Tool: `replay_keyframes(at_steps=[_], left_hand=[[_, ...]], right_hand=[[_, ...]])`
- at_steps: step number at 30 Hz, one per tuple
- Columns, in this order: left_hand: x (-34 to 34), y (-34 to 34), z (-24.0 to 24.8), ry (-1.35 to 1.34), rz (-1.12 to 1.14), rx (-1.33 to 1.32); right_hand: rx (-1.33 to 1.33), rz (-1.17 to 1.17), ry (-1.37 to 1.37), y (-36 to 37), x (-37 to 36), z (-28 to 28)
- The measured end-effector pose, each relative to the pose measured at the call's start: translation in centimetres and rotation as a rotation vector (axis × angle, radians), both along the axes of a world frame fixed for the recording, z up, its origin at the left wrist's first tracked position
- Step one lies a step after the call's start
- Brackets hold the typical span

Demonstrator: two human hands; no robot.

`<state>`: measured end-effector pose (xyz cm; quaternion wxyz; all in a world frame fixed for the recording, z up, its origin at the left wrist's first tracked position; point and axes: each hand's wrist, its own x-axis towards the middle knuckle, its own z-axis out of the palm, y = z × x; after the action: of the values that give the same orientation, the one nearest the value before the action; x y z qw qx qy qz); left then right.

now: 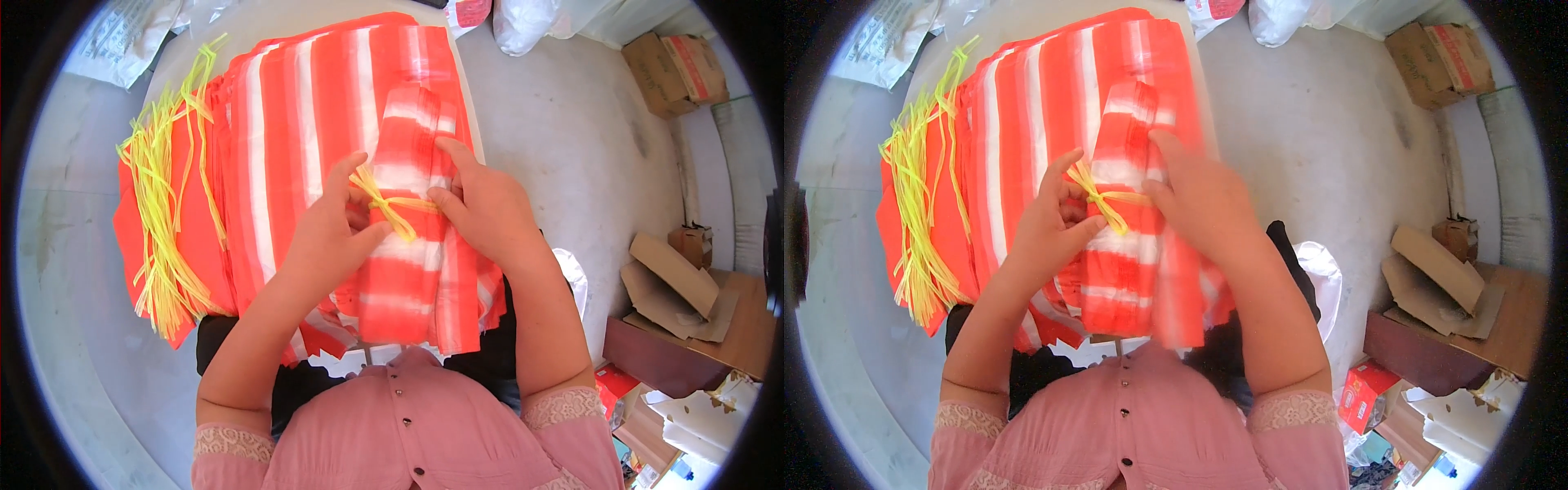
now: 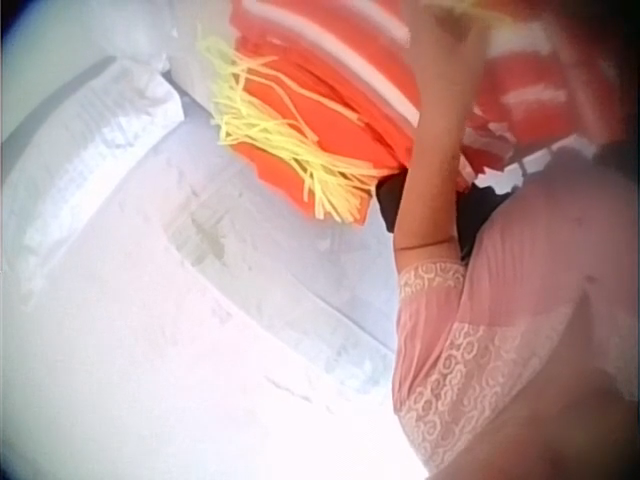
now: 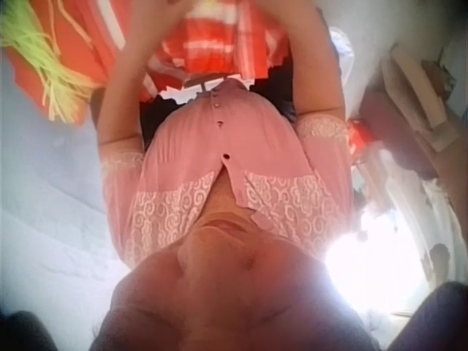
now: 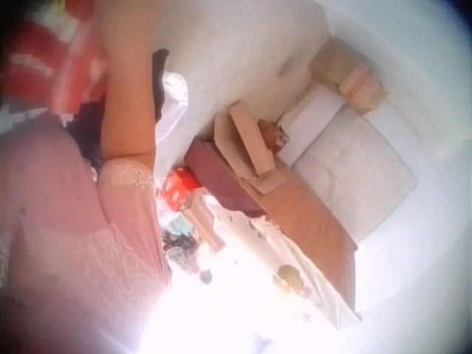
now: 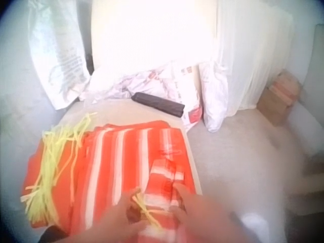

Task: The person ties bundles of red and white striped plastic bags using yellow plastic ties and places them into a white sack.

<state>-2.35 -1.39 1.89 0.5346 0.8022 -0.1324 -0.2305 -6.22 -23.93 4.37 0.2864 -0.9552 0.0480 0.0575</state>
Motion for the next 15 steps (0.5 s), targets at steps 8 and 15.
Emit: replay_keyframes(at_steps=[8,15], left_hand=[[-1.5,-0.2,1.7,0.122,0.162,-0.449],[-1.5,0.2,4.0,0.02,-0.193,-0.395]], right_hand=[[0.41,-0.063,0.0,0.7,-0.1,0.4],[0.621,-0.18,-0.213,-1.2,1.1,-3.0]])
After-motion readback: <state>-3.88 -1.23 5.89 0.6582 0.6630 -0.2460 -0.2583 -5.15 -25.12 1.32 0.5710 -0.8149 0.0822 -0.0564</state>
